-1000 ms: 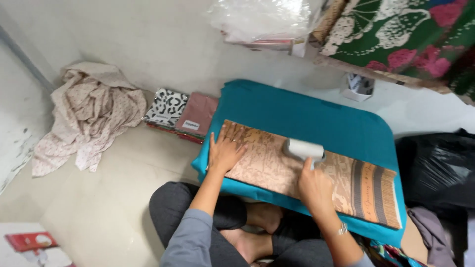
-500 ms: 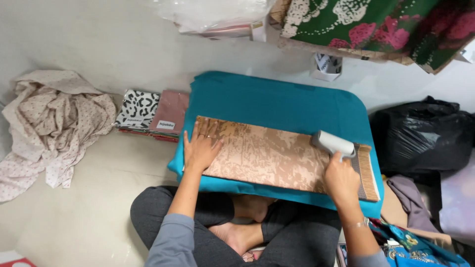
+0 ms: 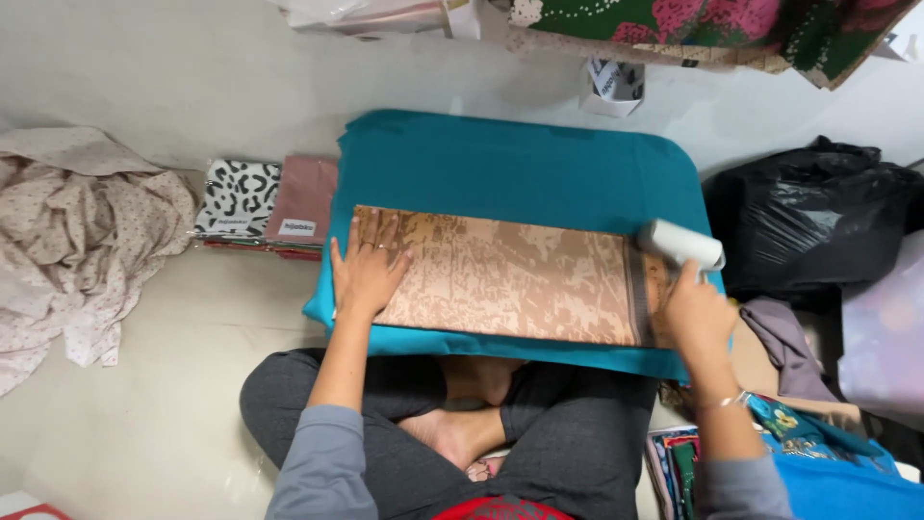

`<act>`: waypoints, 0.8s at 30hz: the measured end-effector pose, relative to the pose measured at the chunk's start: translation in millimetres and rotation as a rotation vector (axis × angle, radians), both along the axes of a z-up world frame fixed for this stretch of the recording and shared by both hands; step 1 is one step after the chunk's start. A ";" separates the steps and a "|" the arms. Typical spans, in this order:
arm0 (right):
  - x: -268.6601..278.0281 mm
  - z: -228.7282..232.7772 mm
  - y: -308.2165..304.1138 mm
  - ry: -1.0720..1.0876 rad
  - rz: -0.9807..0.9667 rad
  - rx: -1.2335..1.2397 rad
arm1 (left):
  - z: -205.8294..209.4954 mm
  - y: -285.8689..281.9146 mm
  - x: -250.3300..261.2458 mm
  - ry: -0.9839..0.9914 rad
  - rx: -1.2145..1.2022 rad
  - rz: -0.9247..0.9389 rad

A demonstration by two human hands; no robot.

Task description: Cleaning a brown patterned hijab with a lint roller and folding it neatly on a blue mat.

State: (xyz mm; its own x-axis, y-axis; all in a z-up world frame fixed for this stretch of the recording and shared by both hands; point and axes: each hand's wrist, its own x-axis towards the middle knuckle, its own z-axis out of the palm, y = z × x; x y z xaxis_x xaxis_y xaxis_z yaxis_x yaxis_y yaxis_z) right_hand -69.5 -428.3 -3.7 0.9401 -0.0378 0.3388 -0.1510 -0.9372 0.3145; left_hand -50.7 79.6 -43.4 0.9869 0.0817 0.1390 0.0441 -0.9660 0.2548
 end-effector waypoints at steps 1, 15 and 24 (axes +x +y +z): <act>13.0 4.0 -6.6 0.104 -0.079 0.051 | 0.2 0.2 0.6 -0.008 0.008 -0.002; -15.6 87.1 231.0 0.269 0.880 0.266 | -12.8 1.9 6.5 -0.106 0.045 0.021; -20.0 95.4 184.2 0.531 0.773 0.324 | 1.2 -1.1 2.7 -0.038 0.000 0.035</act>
